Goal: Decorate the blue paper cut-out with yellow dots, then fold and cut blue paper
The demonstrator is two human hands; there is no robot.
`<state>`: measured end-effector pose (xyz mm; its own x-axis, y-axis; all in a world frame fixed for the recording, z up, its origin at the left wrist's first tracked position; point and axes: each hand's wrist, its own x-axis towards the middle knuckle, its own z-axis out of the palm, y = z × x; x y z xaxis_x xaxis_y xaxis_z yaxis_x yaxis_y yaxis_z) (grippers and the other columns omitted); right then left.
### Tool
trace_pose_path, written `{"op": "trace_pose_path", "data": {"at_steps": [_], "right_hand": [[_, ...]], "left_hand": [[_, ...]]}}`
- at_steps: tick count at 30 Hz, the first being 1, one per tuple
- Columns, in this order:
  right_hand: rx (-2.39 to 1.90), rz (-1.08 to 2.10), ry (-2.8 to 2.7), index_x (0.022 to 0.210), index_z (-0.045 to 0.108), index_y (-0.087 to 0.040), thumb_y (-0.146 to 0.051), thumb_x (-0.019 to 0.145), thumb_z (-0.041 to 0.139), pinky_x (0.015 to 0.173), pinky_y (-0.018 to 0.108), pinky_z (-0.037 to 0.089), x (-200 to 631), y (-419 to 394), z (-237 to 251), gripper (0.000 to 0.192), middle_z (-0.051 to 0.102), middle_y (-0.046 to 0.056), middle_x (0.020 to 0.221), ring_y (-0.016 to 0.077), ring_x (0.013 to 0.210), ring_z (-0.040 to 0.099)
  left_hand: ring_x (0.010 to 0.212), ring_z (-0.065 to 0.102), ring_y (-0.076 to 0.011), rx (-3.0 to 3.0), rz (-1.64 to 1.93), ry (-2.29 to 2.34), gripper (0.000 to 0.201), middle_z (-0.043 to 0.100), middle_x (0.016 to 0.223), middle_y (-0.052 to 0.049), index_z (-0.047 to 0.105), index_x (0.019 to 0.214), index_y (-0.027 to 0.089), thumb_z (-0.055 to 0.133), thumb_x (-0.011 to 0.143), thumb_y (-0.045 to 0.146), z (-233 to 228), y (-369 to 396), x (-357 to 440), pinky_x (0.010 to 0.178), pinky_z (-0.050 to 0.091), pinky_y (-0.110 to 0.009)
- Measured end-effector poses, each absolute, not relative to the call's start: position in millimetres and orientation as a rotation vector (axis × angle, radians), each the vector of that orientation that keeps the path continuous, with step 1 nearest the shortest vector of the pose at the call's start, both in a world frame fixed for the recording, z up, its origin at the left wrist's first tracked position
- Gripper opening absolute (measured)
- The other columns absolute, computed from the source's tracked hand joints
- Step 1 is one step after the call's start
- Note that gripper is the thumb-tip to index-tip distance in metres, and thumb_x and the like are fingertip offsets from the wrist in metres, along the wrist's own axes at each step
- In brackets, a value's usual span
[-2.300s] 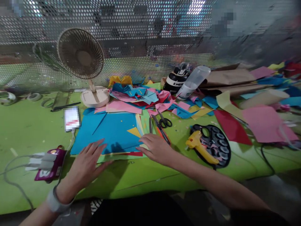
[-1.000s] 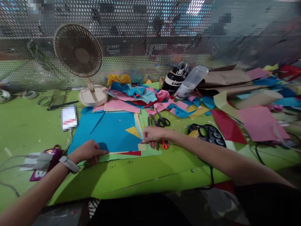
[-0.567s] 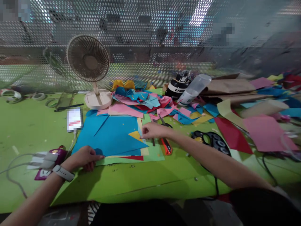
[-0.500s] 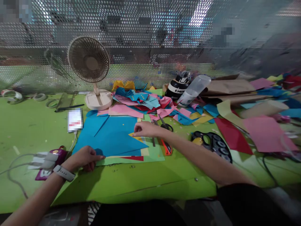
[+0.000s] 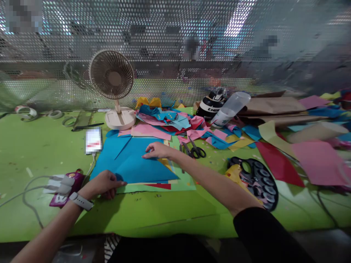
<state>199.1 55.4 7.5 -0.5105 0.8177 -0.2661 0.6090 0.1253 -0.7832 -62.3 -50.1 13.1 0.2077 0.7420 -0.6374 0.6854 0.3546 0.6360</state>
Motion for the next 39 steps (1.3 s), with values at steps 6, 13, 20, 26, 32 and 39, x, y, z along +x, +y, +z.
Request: {"op": "trace_pose_path", "data": {"at_steps": [6,13,20,26,32,39], "right_hand": [[-1.248,1.466,-2.144,0.064,0.051,-0.017,-0.060,0.049,0.076,0.055,0.022,0.029,209,39,24,0.053,0.040,-0.008,0.058,0.0087,0.059,0.039],[-0.970,1.343,-1.887,0.076,0.056,-0.016,-0.050,0.065,0.075,0.062,0.024,0.039,234,19,79,0.041,0.053,-0.003,0.073,0.0102,0.067,0.049],[-0.706,1.003,-1.831,0.080,0.062,-0.019,-0.046,0.076,0.069,0.075,0.031,0.050,238,4,96,0.028,0.065,0.002,0.083,0.0156,0.080,0.061],[-0.575,0.526,-2.100,0.086,0.067,-0.022,-0.025,0.088,0.059,0.083,0.032,0.050,256,-13,50,0.008,0.070,0.007,0.097,0.0165,0.092,0.065],[-0.663,0.207,-2.485,0.098,0.067,-0.020,-0.015,0.089,0.049,0.087,0.038,0.052,275,-32,-24,0.021,0.069,0.010,0.112,0.0210,0.101,0.064],[-0.763,0.198,-2.562,0.109,0.065,-0.018,-0.005,0.082,0.049,0.098,0.042,0.048,285,-34,-37,0.034,0.065,0.013,0.121,0.0213,0.111,0.061]], "left_hand": [[0.038,0.058,-0.0163,1.378,0.025,1.490,0.056,0.062,0.045,-0.004,0.047,0.052,0.018,0.066,0.057,0.071,24,-50,-60,0.042,0.044,-0.026],[0.082,0.069,-0.0243,1.587,0.602,1.512,0.057,0.072,0.090,-0.011,0.059,0.097,0.016,0.078,0.058,0.054,61,-33,-64,0.063,0.055,-0.031],[0.098,0.066,-0.0272,1.735,1.006,1.243,0.053,0.071,0.104,-0.006,0.066,0.110,0.022,0.078,0.064,0.044,69,-16,-33,0.086,0.055,-0.043],[0.108,0.062,-0.0254,2.470,0.981,0.843,0.025,0.071,0.110,-0.011,0.071,0.104,0.022,0.058,0.087,0.034,52,-30,-33,0.096,0.049,-0.044],[0.107,0.064,-0.0226,2.827,0.570,0.622,0.033,0.069,0.116,-0.012,0.061,0.120,0.020,0.041,0.094,0.022,11,-39,-37,0.090,0.053,-0.038],[0.106,0.065,-0.0237,2.851,0.478,0.680,0.034,0.069,0.116,-0.011,0.063,0.115,0.021,0.055,0.082,0.019,4,-41,-31,0.092,0.053,-0.040]]}}
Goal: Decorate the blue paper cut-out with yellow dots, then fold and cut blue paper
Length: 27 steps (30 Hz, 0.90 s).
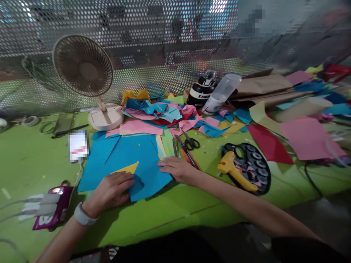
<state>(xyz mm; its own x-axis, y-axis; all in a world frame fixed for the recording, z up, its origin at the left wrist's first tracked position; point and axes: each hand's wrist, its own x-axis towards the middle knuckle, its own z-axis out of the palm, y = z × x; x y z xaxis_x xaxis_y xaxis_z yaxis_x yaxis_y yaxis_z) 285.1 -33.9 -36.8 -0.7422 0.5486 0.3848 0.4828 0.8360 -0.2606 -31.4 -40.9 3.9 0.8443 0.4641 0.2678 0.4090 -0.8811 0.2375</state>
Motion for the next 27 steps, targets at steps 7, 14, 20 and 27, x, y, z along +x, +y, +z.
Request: {"op": "trace_pose_path", "data": {"at_steps": [7,14,20,27], "right_hand": [[-0.779,0.518,-2.519,0.107,0.066,-0.018,-0.025,0.077,0.067,0.107,0.046,0.038,290,-35,-31,0.031,0.061,0.013,0.127,0.0262,0.120,0.055],[-1.370,0.966,-2.096,0.092,0.067,-0.017,-0.044,0.086,0.059,0.072,0.031,0.048,272,-25,-11,0.028,0.070,0.008,0.093,0.0211,0.084,0.065],[-1.501,0.815,-2.070,0.085,0.062,-0.016,-0.035,0.084,0.065,0.073,0.030,0.044,261,-18,-14,0.018,0.063,0.008,0.095,0.0212,0.088,0.059],[-1.478,0.668,-2.108,0.080,0.061,-0.018,-0.034,0.084,0.065,0.071,0.028,0.042,259,-17,-25,0.017,0.062,0.005,0.088,0.0182,0.083,0.057]], "left_hand": [[0.106,0.064,-0.0249,2.813,0.466,0.748,0.022,0.070,0.115,-0.008,0.066,0.104,0.022,0.057,0.086,0.031,1,-42,-28,0.094,0.051,-0.042],[0.057,0.054,-0.0134,2.360,0.433,1.390,0.039,0.054,0.061,-0.001,0.042,0.057,0.021,0.048,0.090,0.040,8,-46,-7,0.054,0.043,-0.025],[0.064,0.058,-0.0158,2.311,0.473,1.603,0.025,0.059,0.076,-0.003,0.054,0.086,0.020,0.048,0.090,0.045,1,-43,0,0.055,0.044,-0.027],[0.135,0.039,-0.0249,3.000,0.476,1.122,0.059,0.046,0.143,-0.012,0.025,0.147,0.019,0.046,0.093,0.031,-8,-64,19,0.111,0.029,-0.042]]}}
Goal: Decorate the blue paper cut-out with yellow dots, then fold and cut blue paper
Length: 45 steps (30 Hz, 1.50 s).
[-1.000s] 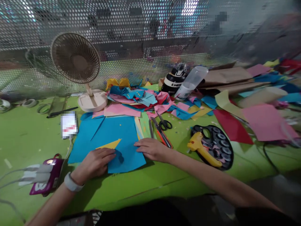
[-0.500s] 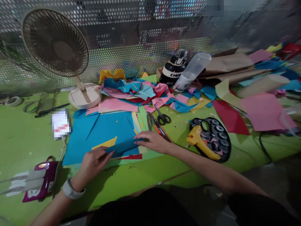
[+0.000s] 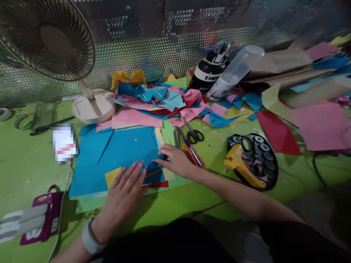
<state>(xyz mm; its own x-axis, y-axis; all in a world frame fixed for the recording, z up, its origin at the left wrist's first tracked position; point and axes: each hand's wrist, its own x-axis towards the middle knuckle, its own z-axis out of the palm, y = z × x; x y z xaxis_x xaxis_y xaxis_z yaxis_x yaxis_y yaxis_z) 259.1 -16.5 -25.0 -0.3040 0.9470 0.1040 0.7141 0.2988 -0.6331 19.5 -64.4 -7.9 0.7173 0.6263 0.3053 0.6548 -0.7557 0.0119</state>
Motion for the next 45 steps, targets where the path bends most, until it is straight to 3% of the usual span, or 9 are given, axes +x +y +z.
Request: {"op": "trace_pose_path", "data": {"at_steps": [3,6,14,29,45], "right_hand": [[-1.509,0.631,-2.106,0.081,0.062,-0.018,-0.035,0.083,0.066,0.071,0.028,0.042,258,-17,-26,0.017,0.062,0.004,0.088,0.0181,0.084,0.059],[-1.553,0.626,-2.098,0.082,0.061,-0.019,-0.036,0.083,0.066,0.069,0.027,0.042,256,-18,-25,0.018,0.063,0.004,0.091,0.0187,0.085,0.060],[-1.604,0.553,-2.058,0.080,0.060,-0.020,-0.036,0.084,0.064,0.069,0.027,0.042,252,-23,-29,0.017,0.062,0.003,0.087,0.0184,0.083,0.060],[-1.504,0.692,-1.944,0.071,0.053,-0.019,-0.027,0.085,0.061,0.064,0.025,0.040,257,-16,-25,0.018,0.053,0.000,0.077,0.0133,0.068,0.052],[-1.482,0.792,-1.846,0.075,0.056,-0.018,-0.019,0.079,0.069,0.068,0.025,0.047,259,-15,-25,0.014,0.053,0.000,0.084,0.0102,0.067,0.054]], "left_hand": [[0.139,0.030,-0.0276,-2.914,-0.269,-1.005,0.078,0.038,0.148,-0.018,0.023,0.146,0.006,0.041,0.090,0.056,-14,-76,33,0.114,0.024,-0.043],[0.141,0.024,-0.0287,-2.947,-0.184,-0.987,0.085,0.033,0.150,-0.018,0.025,0.146,0.005,0.034,0.087,0.066,-19,-81,38,0.115,0.020,-0.045],[0.142,0.020,-0.0295,-2.978,-0.098,-0.994,0.076,0.029,0.153,-0.016,0.024,0.148,0.018,0.032,0.089,0.064,-16,-82,39,0.114,0.019,-0.047],[0.142,0.022,-0.0304,-2.980,-0.166,-1.000,0.075,0.024,0.155,-0.016,0.023,0.148,0.019,0.037,0.089,0.062,-23,-82,37,0.113,0.023,-0.047],[0.141,0.025,-0.0326,-2.931,-0.183,-0.968,0.077,0.025,0.154,-0.018,0.023,0.149,0.018,0.042,0.087,0.061,-26,-78,37,0.112,0.024,-0.049]]}}
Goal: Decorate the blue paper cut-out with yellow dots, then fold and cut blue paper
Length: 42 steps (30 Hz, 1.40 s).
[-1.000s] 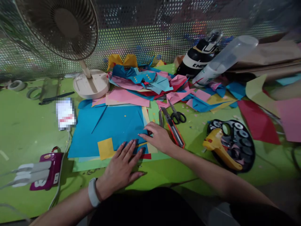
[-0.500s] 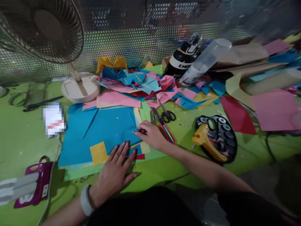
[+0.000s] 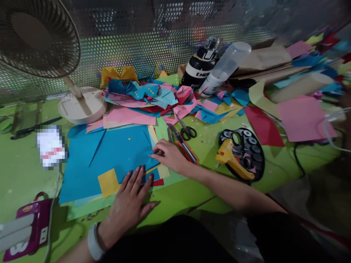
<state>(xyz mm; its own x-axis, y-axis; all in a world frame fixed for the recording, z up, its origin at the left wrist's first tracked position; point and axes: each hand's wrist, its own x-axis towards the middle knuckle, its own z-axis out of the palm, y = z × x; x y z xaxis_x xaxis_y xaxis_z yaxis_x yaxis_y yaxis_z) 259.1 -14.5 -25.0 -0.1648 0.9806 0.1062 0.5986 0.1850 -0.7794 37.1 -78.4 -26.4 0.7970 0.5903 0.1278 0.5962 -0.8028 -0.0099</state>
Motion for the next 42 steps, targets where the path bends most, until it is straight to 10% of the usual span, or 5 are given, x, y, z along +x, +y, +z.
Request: {"op": "trace_pose_path", "data": {"at_steps": [24,30,42], "right_hand": [[-1.545,0.694,-1.909,0.088,0.058,-0.018,-0.025,0.085,0.062,0.070,0.028,0.051,262,-17,-20,0.009,0.058,0.005,0.095,0.0130,0.071,0.060],[-1.234,0.190,-2.372,0.126,0.054,-0.013,-0.031,0.094,0.044,0.101,0.045,0.041,256,-42,-3,0.038,0.053,0.016,0.134,0.0274,0.125,0.047],[-1.098,0.133,-2.699,0.142,0.033,0.000,-0.067,0.087,0.036,0.113,0.051,0.028,253,-72,-39,0.087,0.030,0.023,0.149,0.0314,0.142,0.021]], "left_hand": [[0.141,0.025,-0.0308,-2.971,-0.195,-0.972,0.074,0.025,0.154,-0.015,0.023,0.149,0.019,0.043,0.088,0.057,-25,-77,36,0.113,0.024,-0.048],[0.141,0.024,-0.0315,-2.984,-0.235,-0.967,0.071,0.027,0.153,-0.016,0.031,0.145,0.018,0.044,0.088,0.057,-28,-79,35,0.112,0.026,-0.047],[0.142,0.023,-0.0293,-3.040,-0.143,-1.001,0.066,0.033,0.151,-0.016,0.036,0.142,0.017,0.037,0.091,0.058,-19,-83,37,0.115,0.017,-0.050]]}}
